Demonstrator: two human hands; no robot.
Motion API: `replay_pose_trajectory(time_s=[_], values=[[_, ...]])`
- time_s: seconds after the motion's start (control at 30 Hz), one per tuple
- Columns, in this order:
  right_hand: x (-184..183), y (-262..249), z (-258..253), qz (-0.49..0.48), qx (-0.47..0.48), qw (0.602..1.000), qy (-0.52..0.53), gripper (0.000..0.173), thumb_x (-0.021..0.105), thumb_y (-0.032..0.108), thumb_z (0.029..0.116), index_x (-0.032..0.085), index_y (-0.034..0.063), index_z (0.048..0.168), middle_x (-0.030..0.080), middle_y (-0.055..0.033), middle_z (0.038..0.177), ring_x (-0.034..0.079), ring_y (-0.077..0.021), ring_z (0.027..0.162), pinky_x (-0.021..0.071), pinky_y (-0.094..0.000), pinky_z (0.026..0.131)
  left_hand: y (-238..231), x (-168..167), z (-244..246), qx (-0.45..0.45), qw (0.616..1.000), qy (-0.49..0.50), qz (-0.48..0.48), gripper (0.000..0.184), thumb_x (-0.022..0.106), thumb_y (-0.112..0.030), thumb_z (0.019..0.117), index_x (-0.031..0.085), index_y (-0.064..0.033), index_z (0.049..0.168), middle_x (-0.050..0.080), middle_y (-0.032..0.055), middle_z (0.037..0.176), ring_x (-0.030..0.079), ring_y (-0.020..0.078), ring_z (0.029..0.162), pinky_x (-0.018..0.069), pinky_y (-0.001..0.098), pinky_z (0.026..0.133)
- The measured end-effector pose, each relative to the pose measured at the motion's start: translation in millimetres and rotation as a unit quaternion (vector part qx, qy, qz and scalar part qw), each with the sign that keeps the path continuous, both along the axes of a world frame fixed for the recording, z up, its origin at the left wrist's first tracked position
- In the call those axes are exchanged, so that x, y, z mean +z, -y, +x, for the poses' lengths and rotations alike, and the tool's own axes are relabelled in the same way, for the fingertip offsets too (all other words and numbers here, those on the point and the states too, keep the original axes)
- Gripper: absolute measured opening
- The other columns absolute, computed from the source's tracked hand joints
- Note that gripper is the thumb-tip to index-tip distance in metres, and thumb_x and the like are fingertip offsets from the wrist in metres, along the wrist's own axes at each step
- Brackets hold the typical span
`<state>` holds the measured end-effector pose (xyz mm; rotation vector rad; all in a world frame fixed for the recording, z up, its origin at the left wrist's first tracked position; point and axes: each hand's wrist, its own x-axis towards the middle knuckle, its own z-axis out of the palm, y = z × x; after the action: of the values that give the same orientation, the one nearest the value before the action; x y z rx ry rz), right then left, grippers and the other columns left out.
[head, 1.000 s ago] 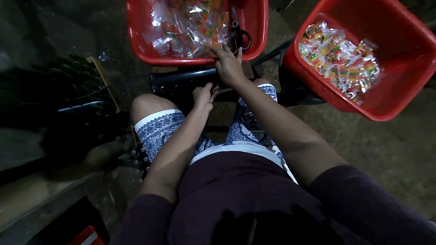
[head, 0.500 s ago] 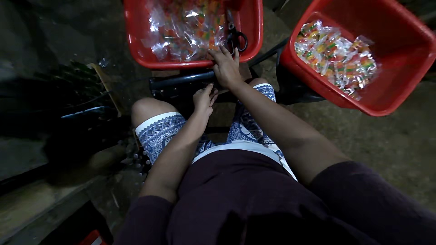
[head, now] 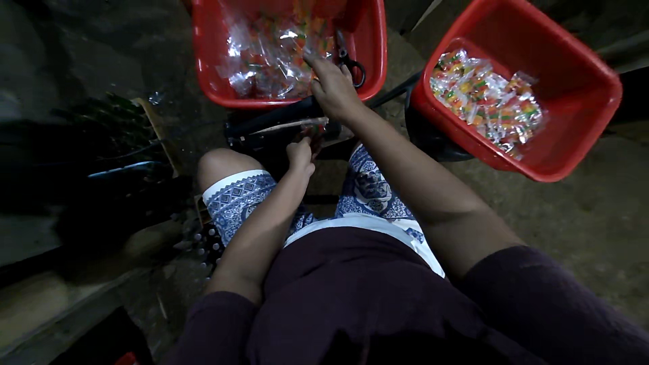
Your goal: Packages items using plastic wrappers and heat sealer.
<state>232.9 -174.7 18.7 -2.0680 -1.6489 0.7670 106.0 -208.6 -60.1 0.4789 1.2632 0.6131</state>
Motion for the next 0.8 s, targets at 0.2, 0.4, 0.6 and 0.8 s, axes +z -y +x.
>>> replay_pose_trajectory(time_s=[0.2,0.4,0.6,0.8], values=[[4,-2,0,0.005,0.002,1.0,0.003,0.052,0.039,0.013,0.1071,0.038,0.0119,0.159,0.047,-0.0131,0.157,0.04,-0.0298,0.148,0.0172,-0.0644,0.121,-1,2,-1,-0.011,1.0,-0.006,0.015,0.023,0.056,-0.015,0.1061,0.059,0.0015,0.122,0.069,0.011,0.097,0.069,0.0154,0.079,0.0598,0.0293,0.073],[-26,5,4,-0.008,-0.027,1.0,0.01,0.049,0.038,0.014,0.1078,0.041,0.0107,0.157,0.05,-0.0173,0.153,0.041,-0.0334,0.147,0.0158,-0.0668,0.121,-4,-2,-1,-0.036,0.999,-0.035,0.009,0.024,0.051,-0.008,0.1062,0.056,0.0046,0.126,0.068,0.0139,0.102,0.068,0.0156,0.08,0.0597,0.0304,0.073],[-43,11,4,-0.028,-0.041,0.999,0.019,0.049,0.036,0.015,0.1081,0.043,0.0126,0.156,0.05,-0.0142,0.153,0.035,-0.0338,0.15,0.0085,-0.0736,0.119,-5,-1,0,-0.031,0.999,-0.032,0.001,0.027,0.052,-0.009,0.106,0.052,0.0057,0.128,0.067,0.0163,0.105,0.07,0.0174,0.081,0.0605,0.0301,0.073],[-53,17,1,-0.033,-0.05,0.998,0.025,0.052,0.039,0.009,0.1046,0.044,0.0129,0.156,0.046,-0.0135,0.157,0.025,-0.0353,0.155,0.0031,-0.0779,0.116,-6,2,2,-0.024,0.999,-0.031,-0.004,0.027,0.054,-0.008,0.1054,0.051,0.006,0.128,0.065,0.017,0.107,0.069,0.0176,0.084,0.0597,0.0293,0.074]])
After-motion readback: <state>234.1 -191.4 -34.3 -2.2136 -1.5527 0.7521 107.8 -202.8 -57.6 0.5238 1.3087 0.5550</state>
